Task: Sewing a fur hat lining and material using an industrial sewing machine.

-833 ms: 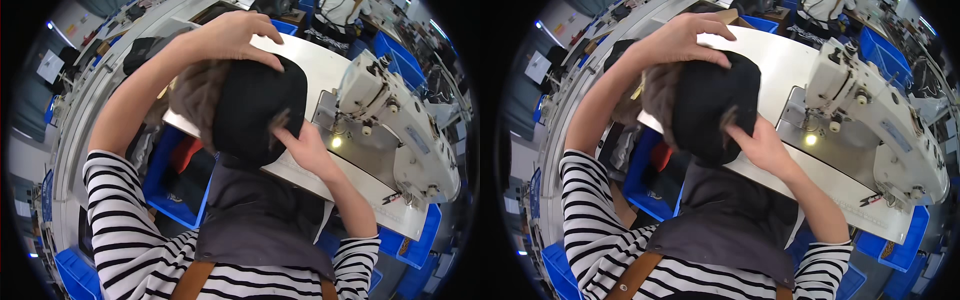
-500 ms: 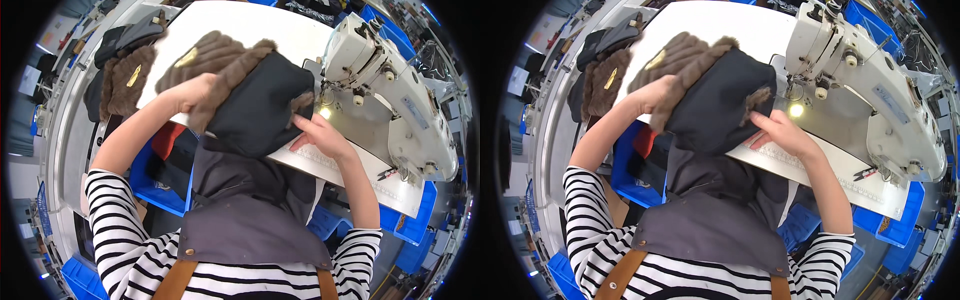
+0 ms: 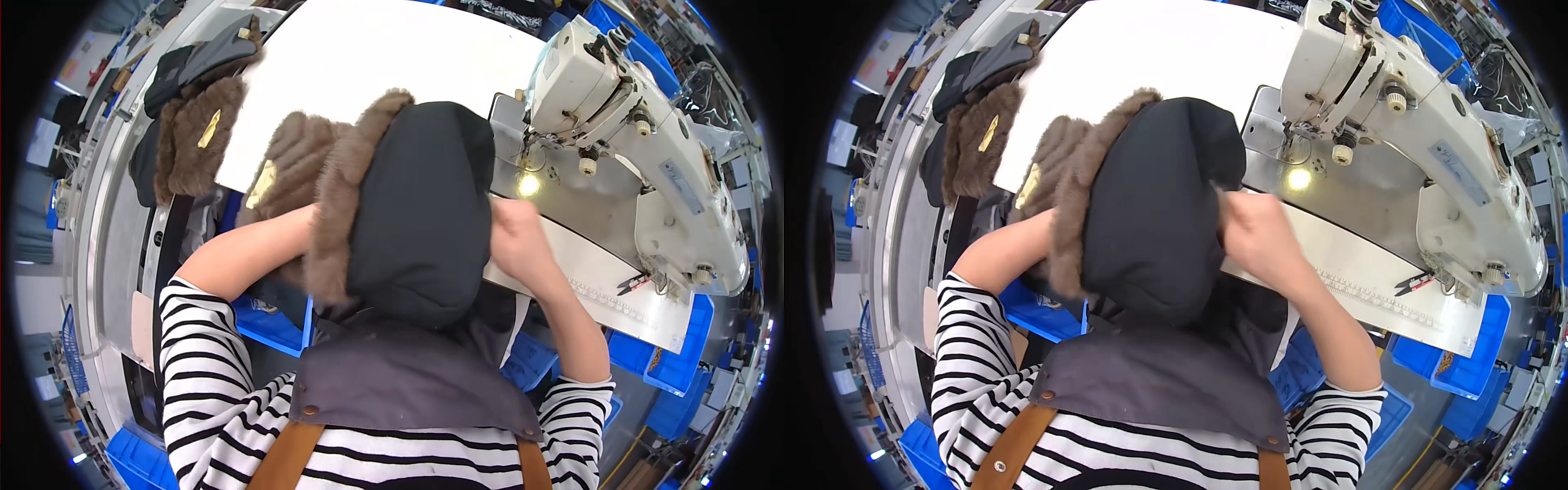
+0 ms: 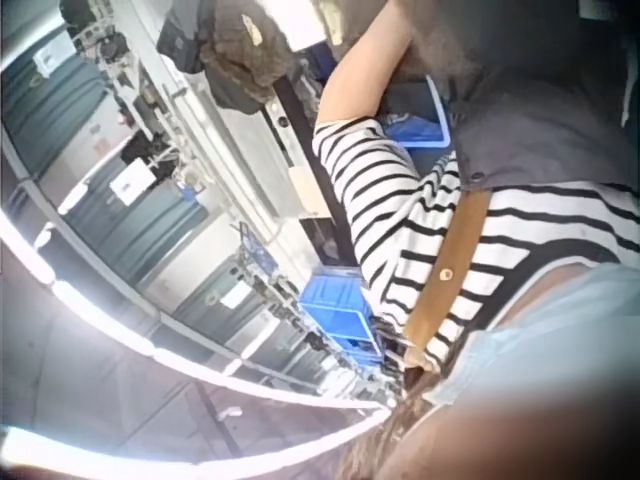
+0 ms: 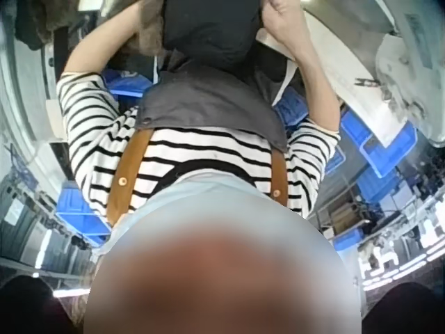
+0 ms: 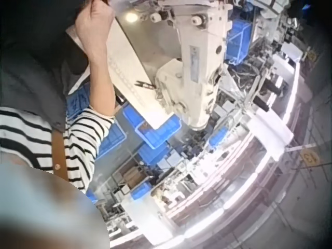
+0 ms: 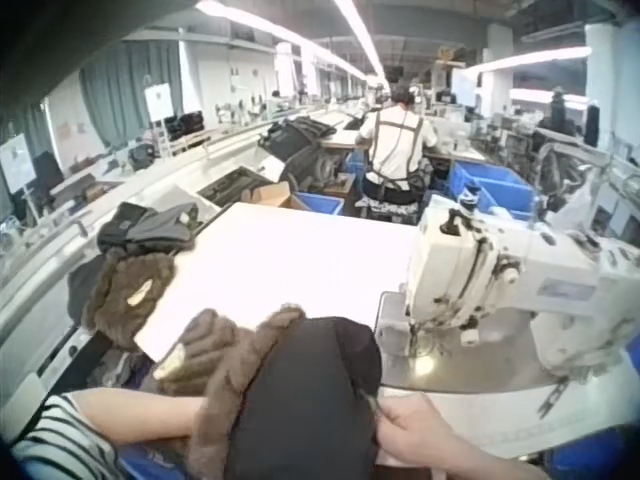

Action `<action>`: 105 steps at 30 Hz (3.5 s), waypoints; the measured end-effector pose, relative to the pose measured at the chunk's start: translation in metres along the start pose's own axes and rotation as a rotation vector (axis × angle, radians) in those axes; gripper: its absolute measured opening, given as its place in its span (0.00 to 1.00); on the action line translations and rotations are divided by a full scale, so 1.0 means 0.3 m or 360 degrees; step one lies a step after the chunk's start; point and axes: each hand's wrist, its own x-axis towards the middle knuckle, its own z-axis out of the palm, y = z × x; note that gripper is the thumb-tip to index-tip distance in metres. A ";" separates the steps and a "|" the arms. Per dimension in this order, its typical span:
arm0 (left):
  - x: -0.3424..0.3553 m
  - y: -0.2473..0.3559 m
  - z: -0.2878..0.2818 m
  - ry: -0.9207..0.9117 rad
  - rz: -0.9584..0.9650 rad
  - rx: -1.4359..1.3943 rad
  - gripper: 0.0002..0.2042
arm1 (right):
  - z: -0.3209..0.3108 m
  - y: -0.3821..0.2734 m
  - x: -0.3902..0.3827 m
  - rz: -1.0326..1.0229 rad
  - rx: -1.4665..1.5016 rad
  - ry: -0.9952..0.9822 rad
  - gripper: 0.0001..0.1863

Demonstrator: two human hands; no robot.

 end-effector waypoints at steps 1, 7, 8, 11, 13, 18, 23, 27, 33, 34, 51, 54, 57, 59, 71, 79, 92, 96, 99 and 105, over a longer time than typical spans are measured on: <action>0.004 0.016 -0.020 -0.0082 0.0164 0.0149 0.20 | -0.025 0.005 -0.001 -0.0009 -0.0123 0.0194 0.16; 0.045 0.219 -0.049 -0.0576 -0.0240 0.1834 0.30 | -0.086 0.107 -0.099 -0.0588 -0.1077 0.0590 0.23; 0.052 0.139 -0.081 -0.0468 0.0144 0.1175 0.26 | -0.094 0.134 -0.115 -0.0404 -0.0866 0.0622 0.24; 0.183 0.260 -0.250 -0.0194 -0.1063 0.0608 0.16 | -0.113 0.167 -0.171 -0.0053 -0.0292 0.0708 0.24; 0.264 0.227 -0.350 -0.0155 -0.0744 0.0563 0.23 | -0.043 0.140 -0.182 -0.0061 -0.0254 0.0538 0.23; 0.396 0.128 -0.312 -0.0379 0.0119 0.1027 0.20 | 0.005 0.155 -0.116 -0.0169 -0.0510 0.0639 0.22; 0.265 -0.124 -0.305 -0.0192 -0.0068 0.0689 0.25 | -0.070 0.066 -0.165 -0.0557 -0.1314 0.0881 0.24; 0.253 -0.093 -0.243 -0.0129 -0.0149 0.0586 0.26 | -0.052 -0.037 -0.071 -0.1273 -0.1451 0.0806 0.24; 0.247 -0.175 -0.274 0.0017 -0.0151 0.0568 0.25 | 0.023 0.011 0.050 -0.1005 -0.1090 -0.0106 0.21; 0.247 -0.252 -0.317 0.0121 -0.0219 0.0381 0.25 | 0.045 0.006 0.064 -0.0917 -0.0903 -0.0114 0.17; 0.307 0.394 -0.031 -0.1516 0.0623 0.0596 0.24 | 0.019 0.032 0.005 -0.0867 -0.0576 -0.0227 0.21; 0.275 0.317 0.125 -0.1884 0.0649 0.1009 0.28 | 0.044 0.034 -0.041 -0.1044 -0.0962 -0.0098 0.22; 0.328 0.286 0.164 -0.2441 0.0284 0.1537 0.17 | 0.050 0.037 -0.076 -0.1035 -0.0739 0.0306 0.07; 0.332 0.270 0.145 -0.2430 0.0506 0.1737 0.09 | 0.051 0.080 -0.086 -0.0939 -0.0804 0.0482 0.06; 0.161 0.151 0.155 -0.1058 0.1015 0.1207 0.12 | 0.061 0.142 -0.071 -0.1039 -0.0384 0.1277 0.14; 0.174 0.150 0.168 -0.1151 0.0899 0.1346 0.15 | 0.026 0.142 -0.079 -0.1280 -0.0923 0.1302 0.17; 0.173 0.166 0.178 -0.1164 0.0879 0.1306 0.07 | 0.018 0.117 -0.151 -0.0878 -0.1130 0.1162 0.14; 0.171 0.151 0.169 -0.1122 0.0982 0.1322 0.05 | -0.010 0.093 -0.163 -0.0976 -0.1425 0.1205 0.12; 0.172 0.137 0.155 -0.1025 0.1099 0.1279 0.07 | -0.052 0.060 -0.153 -0.0949 -0.1531 0.0932 0.11; 0.192 0.177 0.124 -0.0935 0.1252 0.1714 0.10 | 0.061 0.139 -0.021 -0.0573 -0.0551 0.0358 0.17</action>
